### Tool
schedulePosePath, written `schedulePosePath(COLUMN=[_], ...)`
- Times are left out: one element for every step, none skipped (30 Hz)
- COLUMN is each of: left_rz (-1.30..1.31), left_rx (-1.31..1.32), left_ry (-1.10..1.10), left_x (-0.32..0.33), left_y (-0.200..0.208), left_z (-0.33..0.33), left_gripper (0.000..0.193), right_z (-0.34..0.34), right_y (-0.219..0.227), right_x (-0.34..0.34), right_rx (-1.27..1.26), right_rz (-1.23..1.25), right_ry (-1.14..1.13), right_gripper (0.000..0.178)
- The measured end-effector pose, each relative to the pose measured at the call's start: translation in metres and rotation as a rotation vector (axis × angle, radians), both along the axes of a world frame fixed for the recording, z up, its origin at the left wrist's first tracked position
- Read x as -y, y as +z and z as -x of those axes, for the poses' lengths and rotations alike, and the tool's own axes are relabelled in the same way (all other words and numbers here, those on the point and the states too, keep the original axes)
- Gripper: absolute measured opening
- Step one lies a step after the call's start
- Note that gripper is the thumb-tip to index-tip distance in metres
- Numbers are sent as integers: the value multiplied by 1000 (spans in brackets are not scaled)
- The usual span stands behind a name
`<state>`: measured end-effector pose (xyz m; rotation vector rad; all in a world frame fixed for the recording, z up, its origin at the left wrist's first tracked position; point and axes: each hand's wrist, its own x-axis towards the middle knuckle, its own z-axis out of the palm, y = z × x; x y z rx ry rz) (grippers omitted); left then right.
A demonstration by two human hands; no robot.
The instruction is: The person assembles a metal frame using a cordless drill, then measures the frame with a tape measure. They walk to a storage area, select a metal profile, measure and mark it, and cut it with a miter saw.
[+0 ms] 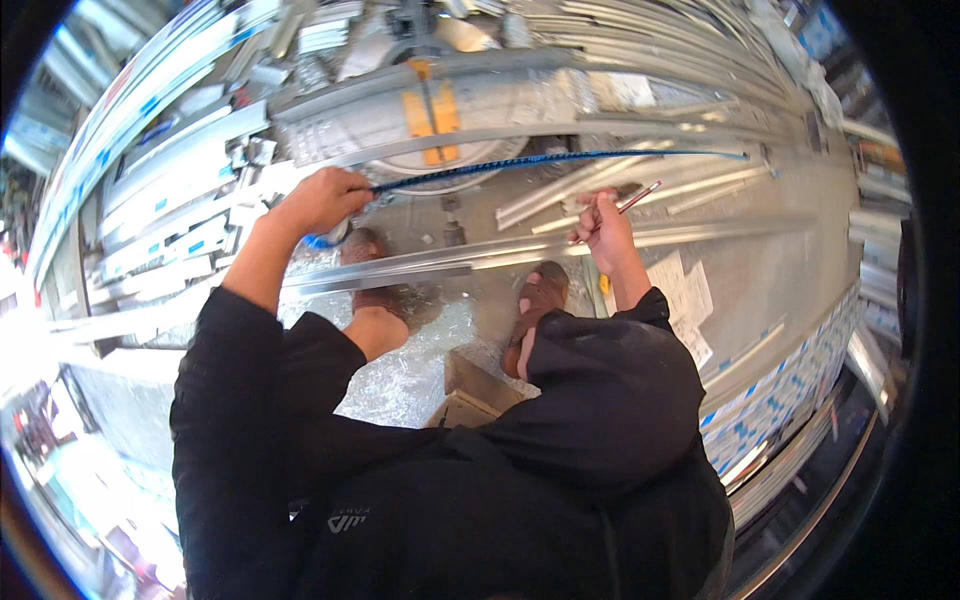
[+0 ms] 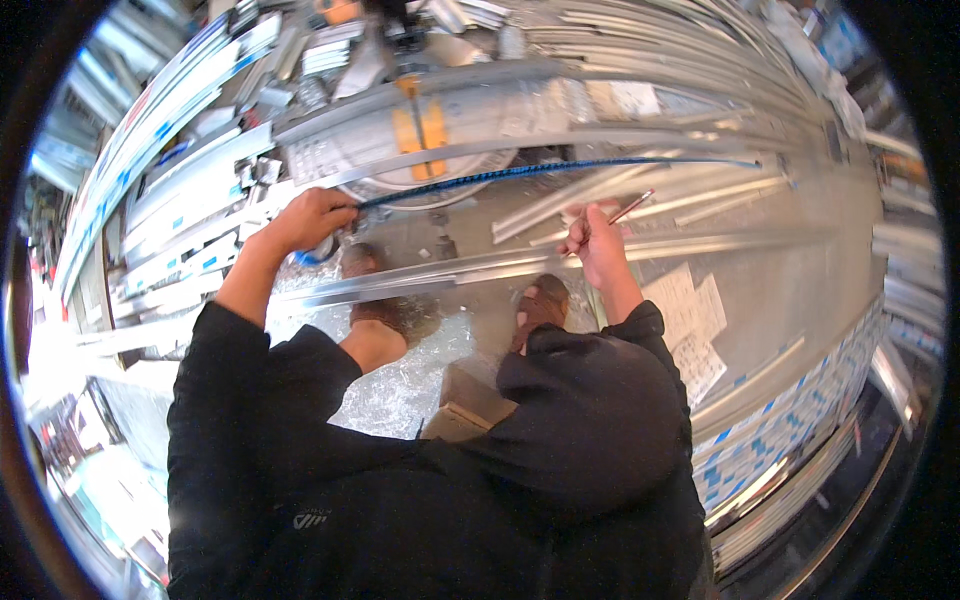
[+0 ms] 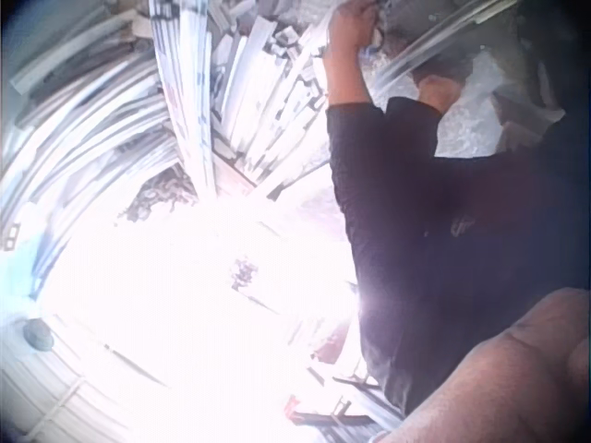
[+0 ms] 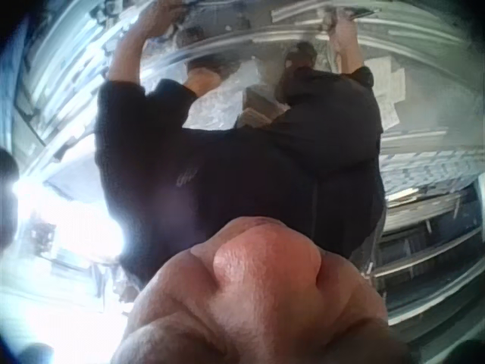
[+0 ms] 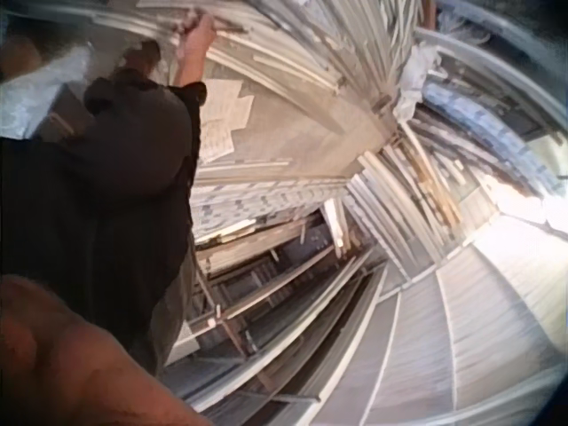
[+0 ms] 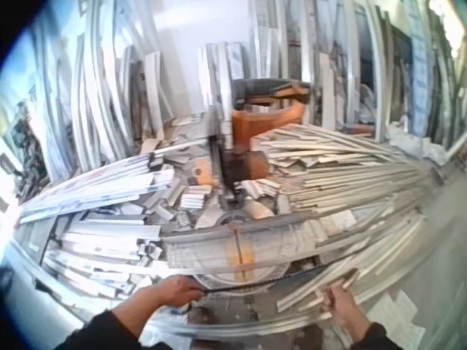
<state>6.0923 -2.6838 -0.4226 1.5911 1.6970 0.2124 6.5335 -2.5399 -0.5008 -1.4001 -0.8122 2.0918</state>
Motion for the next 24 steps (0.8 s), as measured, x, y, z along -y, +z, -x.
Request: schedulePosePath(left_rz=[75, 112, 226, 341, 394, 446, 456, 485, 480, 482, 457, 445, 439, 418, 382, 336, 301, 247, 193, 224, 304, 315, 322, 312], left_rx=[94, 178, 268, 315, 321, 326, 310, 324, 371, 421, 440, 468, 436, 410, 396, 381, 345, 348, 342, 461, 505, 579, 670, 758], left_ry=[-14, -43, -37, -47, -72, -110, -144, -150, -145, -137, -158, -170, -198, -230, -198, -164, -126, -67, -10, 159, 189, 232, 280, 340], left_x=[-3, -7, -12, -16, -20, -24, -30, -35, -41, -47, -53, -59, -66, -72, -77, -81, -83, -84, -85, -85, -87, -85, -82, -79], left_y=[10, 19, 27, 33, 38, 42, 44, 45, 45, 44, 42, 39, 34, 28, 19, 9, -1, -11, -21, -31, -38, -44, -47, -47], left_z=[-11, -25, -42, -61, -80, -100, -120, -140, -160, -180, -199, -216, -234, -252, -272, -292, -310, -326, -342, -362, -374, -390, -407, -419], left_gripper=[29, 30, 29, 29, 31, 32, 34, 33, 32, 32, 30, 30, 31, 33, 34, 34, 35, 37, 38, 41, 44, 46, 48, 51], right_z=[-16, -30, -43, -55, -65, -74, -78, -82, -84, -87, -90, -92, -96, -98, -101, -103, -105, -106, -106, -105, -104, -106, -109, -117], right_y=[4, 10, 18, 26, 32, 39, 42, 45, 45, 44, 42, 39, 36, 32, 30, 28, 27, 25, 22, 19, 15, 10, -1, -9], right_x=[3, 6, 8, 12, 17, 23, 29, 37, 44, 52, 59, 63, 69, 72, 77, 81, 85, 90, 94, 101, 107, 114, 114, 120], right_rx=[-22, -54, -158, -234, -304, -335, -274, -234, -157, -120, -96, -76, -45, -27, -115, -177, -239, -273, -301, -235, -161, -136, 147, 240], right_rz=[-38, -40, -46, -44, -49, -125, -154, -193, -237, -181, -160, -66, -43, -57, -33, 32, 2, 11, 14, -23, -66, -152, -145, -116], right_ry=[-65, -154, -198, -262, -321, -307, -357, -324, -313, -342, -340, -351, -326, -267, -257, -236, -178, -111, -68, -82, -120, -128, -144, -270], right_gripper=[43, 44, 44, 44, 43, 43, 41, 41, 40, 37, 33, 30, 28, 31, 32, 33, 36, 40, 44, 48, 52, 57, 65, 63])
